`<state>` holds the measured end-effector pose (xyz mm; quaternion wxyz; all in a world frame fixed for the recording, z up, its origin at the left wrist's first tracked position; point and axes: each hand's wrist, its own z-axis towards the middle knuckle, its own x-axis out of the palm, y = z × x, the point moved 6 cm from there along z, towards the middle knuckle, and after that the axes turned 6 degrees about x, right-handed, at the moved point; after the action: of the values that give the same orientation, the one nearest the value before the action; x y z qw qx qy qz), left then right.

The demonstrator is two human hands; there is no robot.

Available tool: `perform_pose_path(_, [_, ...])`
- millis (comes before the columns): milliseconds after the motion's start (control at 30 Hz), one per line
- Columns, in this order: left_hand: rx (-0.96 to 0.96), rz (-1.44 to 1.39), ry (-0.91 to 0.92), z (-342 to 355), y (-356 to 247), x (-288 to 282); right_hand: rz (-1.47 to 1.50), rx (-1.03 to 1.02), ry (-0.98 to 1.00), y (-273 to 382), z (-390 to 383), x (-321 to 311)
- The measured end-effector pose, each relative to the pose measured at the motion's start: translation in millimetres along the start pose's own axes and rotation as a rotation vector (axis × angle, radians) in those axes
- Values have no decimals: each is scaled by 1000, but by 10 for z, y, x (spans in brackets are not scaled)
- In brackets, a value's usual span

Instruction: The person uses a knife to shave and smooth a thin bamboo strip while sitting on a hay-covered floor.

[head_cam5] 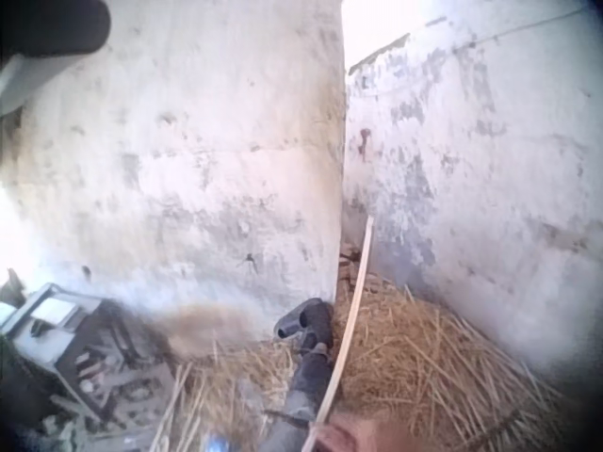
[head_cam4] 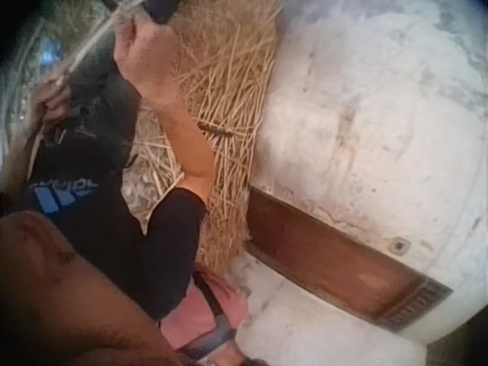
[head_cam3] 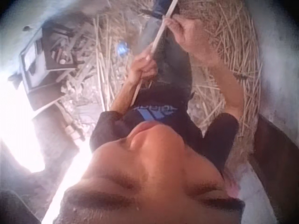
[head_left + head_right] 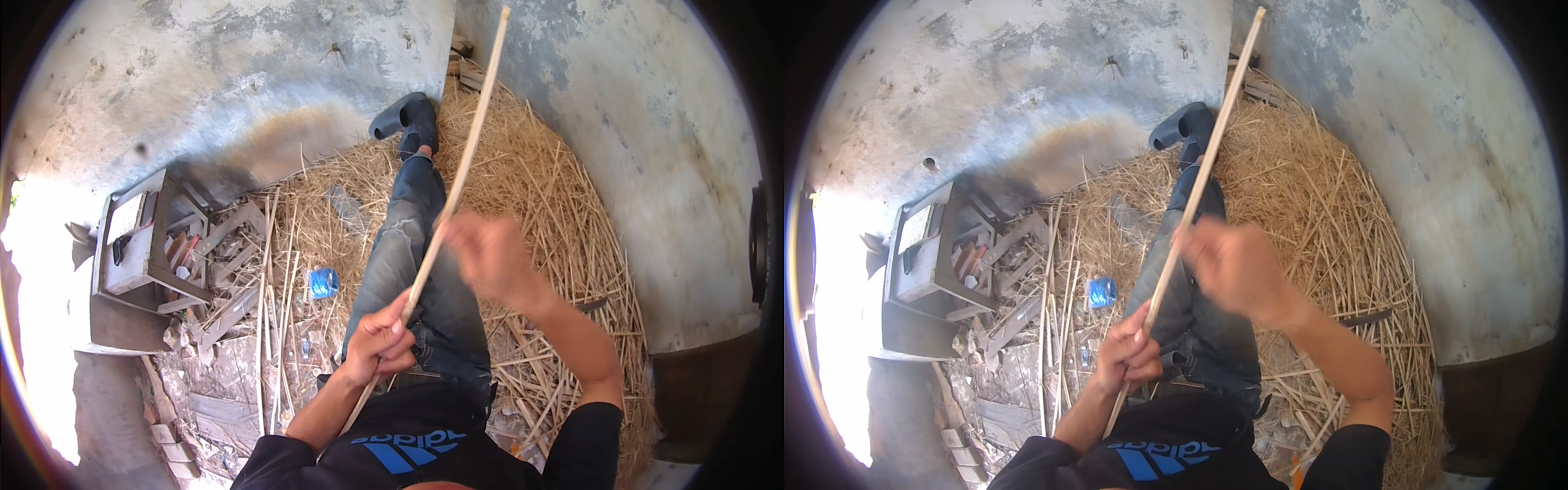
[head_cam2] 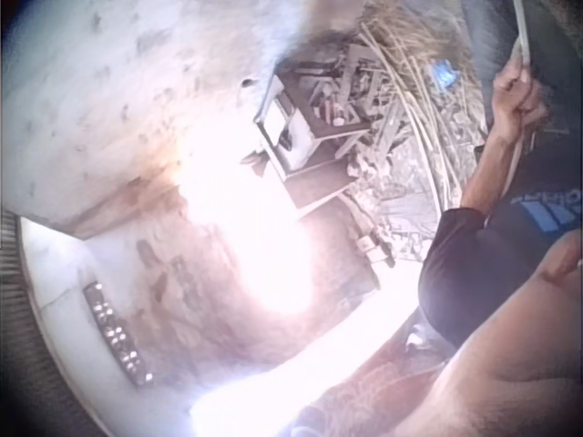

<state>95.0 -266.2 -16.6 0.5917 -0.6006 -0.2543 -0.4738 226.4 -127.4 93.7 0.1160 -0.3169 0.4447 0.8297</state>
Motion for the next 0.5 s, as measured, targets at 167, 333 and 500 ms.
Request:
perform_pose_path(167, [-5, -130, 21, -13, 46, -143, -83, 9, 71, 77, -104, 62])
perform_pose_path(333, [-33, -232, -12, 27, 30, -74, -5, -140, 118, 83, -264, 245])
perform_pose_path(500, [-12, -210, -105, -49, 101, -260, 79, -54, 157, -52, -198, 280])
